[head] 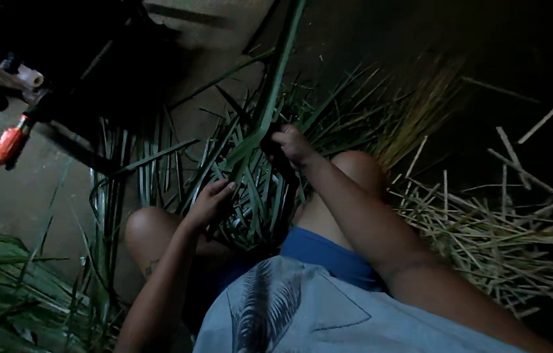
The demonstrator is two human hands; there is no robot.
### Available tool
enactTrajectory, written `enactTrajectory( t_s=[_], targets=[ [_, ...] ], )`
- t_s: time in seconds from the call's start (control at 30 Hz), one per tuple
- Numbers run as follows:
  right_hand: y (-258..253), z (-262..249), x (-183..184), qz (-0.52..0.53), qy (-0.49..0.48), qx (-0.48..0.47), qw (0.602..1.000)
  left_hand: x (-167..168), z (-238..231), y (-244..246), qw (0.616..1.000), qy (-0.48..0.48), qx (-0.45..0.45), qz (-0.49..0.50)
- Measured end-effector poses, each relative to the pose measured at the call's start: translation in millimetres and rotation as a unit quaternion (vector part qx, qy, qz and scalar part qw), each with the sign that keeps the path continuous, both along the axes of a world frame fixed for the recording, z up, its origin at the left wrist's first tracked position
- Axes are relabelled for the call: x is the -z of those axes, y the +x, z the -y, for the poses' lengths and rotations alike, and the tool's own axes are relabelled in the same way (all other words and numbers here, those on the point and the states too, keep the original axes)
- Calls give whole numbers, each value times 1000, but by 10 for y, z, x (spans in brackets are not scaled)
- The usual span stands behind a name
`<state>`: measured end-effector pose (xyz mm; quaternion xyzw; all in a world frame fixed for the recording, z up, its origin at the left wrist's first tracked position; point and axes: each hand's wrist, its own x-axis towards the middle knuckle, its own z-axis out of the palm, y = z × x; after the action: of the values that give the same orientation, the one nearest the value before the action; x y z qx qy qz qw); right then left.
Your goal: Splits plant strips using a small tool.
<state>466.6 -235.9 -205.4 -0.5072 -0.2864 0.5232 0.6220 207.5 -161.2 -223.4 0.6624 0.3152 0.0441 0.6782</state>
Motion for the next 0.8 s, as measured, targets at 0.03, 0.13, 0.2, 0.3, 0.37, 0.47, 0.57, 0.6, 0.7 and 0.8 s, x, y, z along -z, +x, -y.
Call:
enactTrajectory(
  t_s=[0.03, 0.13, 0.2, 0.3, 0.37, 0.47, 0.57, 0.6, 0.7, 0.8],
  targets=[
    [2, 20, -16, 2, -2, 0, 1000, -27, 4, -9, 1000, -2, 0, -9],
    [10, 73, -45, 3, -7, 9, 1000, -116, 43, -16, 1000, -22, -2, -14],
    [21, 100, -56, -8, 0, 18, 1000, -183, 78, -14, 1000, -27, -2, -16],
    [44, 143, -72, -19, 11, 22, 1000, -243, 116, -38, 999, -20, 2, -32],
    [57, 170, -89, -23, 20, 29, 999, -244, 143, -68, 999, -17, 5, -35],
    [72, 201, -94, -20, 17, 27, 999, -243, 196, -131, 999, -22, 5, -34],
    [71, 216, -72, -24, 24, 22, 999, -262, 245, -188, 999, -28, -2, -44],
    [73, 221, -77, -24, 23, 21, 999, -277, 267, -201, 998, -30, -5, -46],
    [66, 221, -86, -27, 29, 22, 999, -295, 314, -238, 999, -30, -10, -44],
    [49, 217, -83, -29, 22, 20, 999, -276, 318, -270, 999, -32, -10, -42]
  ],
)
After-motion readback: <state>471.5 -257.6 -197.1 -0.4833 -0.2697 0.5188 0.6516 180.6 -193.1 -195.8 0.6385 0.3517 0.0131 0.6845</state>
